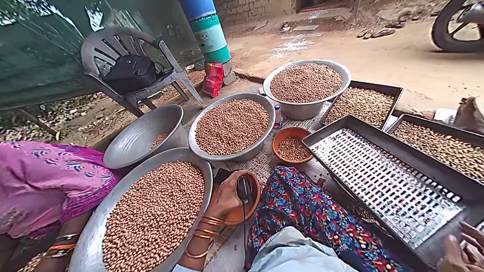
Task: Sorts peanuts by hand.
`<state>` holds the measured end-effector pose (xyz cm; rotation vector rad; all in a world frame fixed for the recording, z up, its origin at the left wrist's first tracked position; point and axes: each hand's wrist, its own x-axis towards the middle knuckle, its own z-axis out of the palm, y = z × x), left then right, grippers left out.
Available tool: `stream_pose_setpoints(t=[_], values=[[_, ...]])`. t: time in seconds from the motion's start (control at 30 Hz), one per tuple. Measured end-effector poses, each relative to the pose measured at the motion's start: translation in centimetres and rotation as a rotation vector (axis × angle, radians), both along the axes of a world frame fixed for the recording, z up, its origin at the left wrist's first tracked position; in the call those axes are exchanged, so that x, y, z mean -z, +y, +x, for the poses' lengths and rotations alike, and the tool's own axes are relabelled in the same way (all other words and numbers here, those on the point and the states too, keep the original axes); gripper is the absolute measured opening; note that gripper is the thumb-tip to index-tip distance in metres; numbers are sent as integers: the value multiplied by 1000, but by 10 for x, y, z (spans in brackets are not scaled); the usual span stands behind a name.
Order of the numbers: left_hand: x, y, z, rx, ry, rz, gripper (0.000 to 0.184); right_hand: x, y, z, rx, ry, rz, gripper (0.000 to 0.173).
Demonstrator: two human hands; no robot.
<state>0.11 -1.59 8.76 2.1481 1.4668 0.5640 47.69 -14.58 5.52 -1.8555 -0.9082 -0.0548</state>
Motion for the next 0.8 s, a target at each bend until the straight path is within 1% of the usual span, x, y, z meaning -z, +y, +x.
stream_pose_setpoints(t=[0.07,0.13,0.2,0.23,0.3,0.37,0.4,0.43,0.5,0.53,0.57,0.6,0.67,0.73,0.8], values=[[-23,-3,-4,-51,-68,33,93,23,2,4,-162,-124,84,39],[-40,-5,-12,-78,-213,138,90,19,9,-13,-297,-131,132,33],[-58,-7,-21,-34,-470,210,85,5,15,-40,-517,-68,162,27],[-67,-9,-25,9,-609,221,79,-2,18,-54,-681,-13,172,25],[-90,-17,-27,109,-805,218,61,-19,22,-79,-1110,90,168,26],[-111,-28,-25,230,-889,201,49,-53,19,-101,-1486,44,114,33],[-123,-35,-20,283,-912,182,48,-74,15,-113,-1625,-1,80,38],[-134,-43,-15,335,-906,168,49,-95,10,-125,-1727,-47,40,41],[-154,-61,-8,386,-822,168,52,-132,-4,-147,-1827,-130,-84,50],[-164,-71,-3,409,-774,164,50,-145,-10,-156,-1839,-184,-151,52],[-172,-80,3,437,-755,143,43,-153,-13,-164,-1847,-236,-212,51],[-180,-88,7,449,-681,108,34,-156,-14,-171,-1859,-278,-254,49],[-181,-99,17,429,-481,68,28,-151,-10,-178,-1891,-315,-303,42],[-178,-101,25,443,-351,82,31,-146,-4,-179,-1917,-321,-392,31],[-188,-106,22,402,-312,114,33,-143,0,-177,-1913,-301,-403,25]])
